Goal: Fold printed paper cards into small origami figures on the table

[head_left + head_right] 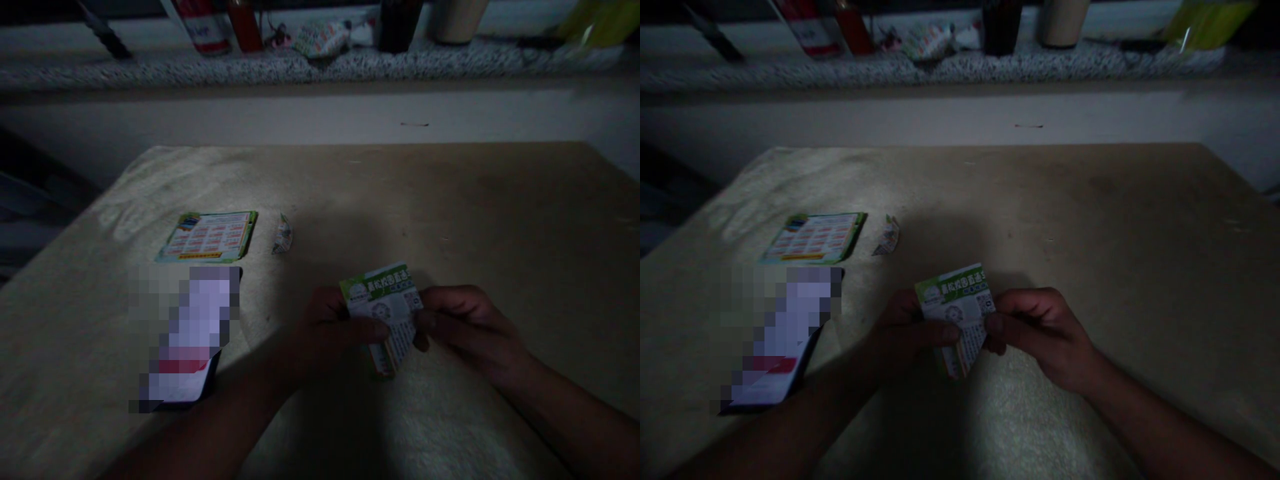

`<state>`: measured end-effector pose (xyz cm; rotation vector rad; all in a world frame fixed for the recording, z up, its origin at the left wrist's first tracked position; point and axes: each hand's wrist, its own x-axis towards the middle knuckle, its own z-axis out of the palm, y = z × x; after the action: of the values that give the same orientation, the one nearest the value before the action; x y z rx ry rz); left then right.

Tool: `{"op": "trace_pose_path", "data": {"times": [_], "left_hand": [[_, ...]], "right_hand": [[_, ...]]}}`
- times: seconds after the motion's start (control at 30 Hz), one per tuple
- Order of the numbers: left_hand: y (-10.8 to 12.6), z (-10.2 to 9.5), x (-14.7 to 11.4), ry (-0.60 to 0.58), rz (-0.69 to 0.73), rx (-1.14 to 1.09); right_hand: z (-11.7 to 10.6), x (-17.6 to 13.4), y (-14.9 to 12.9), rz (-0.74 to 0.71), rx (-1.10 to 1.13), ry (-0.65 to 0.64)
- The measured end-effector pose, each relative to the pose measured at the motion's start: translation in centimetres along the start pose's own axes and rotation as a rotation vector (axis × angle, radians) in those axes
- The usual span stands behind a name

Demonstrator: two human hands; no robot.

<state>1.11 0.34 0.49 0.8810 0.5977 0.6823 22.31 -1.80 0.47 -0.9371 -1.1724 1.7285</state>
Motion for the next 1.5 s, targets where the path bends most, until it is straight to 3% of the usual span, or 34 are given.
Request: {"op": "trace_pose_path", "data": {"times": [0.23, 0.5, 0.67, 0.83, 1.0, 1.1, 1.33, 1.5], "left_hand": [[-0.1, -0.4, -0.2, -0.032, 0.057, 0.033], [-0.7, -0.5, -0.6, 0.215, 0.119, 0.422], [-0.4, -0.4, -0.5, 0.298, 0.353, 0.791], [0.5, -0.7, -0.4, 0.237, 0.669, 1.038], [1.0, -0.9, -0.8, 0.256, 0.755, 1.187], [1.0, -1.0, -1.1, 0.256, 0.767, 1.166], [0.4, -0.4, -0.8, 0.161, 0.666, 0.859], [0.0, -0.3, -0.7, 0.167, 0.737, 0.824]], "right_hand": [[0.0, -0.2, 0.2, -0.084, -0.104, 0.056], [0.3, -0.1, 0.2, -0.185, -0.252, 0.255], [0.6, -0.3, 0.1, -0.262, -0.307, 0.324], [0.9, -0.4, -0.2, -0.346, -0.35, 0.338], [0.7, -0.5, -0.3, -0.477, -0.507, 0.319], [0.1, -0.8, -0.1, -0.533, -0.596, 0.317], [-0.4, -0.7, 0.4, -0.633, -0.609, 0.213], [-0.1, -0.4, -0.1, -0.728, -0.666, 0.156]]}}
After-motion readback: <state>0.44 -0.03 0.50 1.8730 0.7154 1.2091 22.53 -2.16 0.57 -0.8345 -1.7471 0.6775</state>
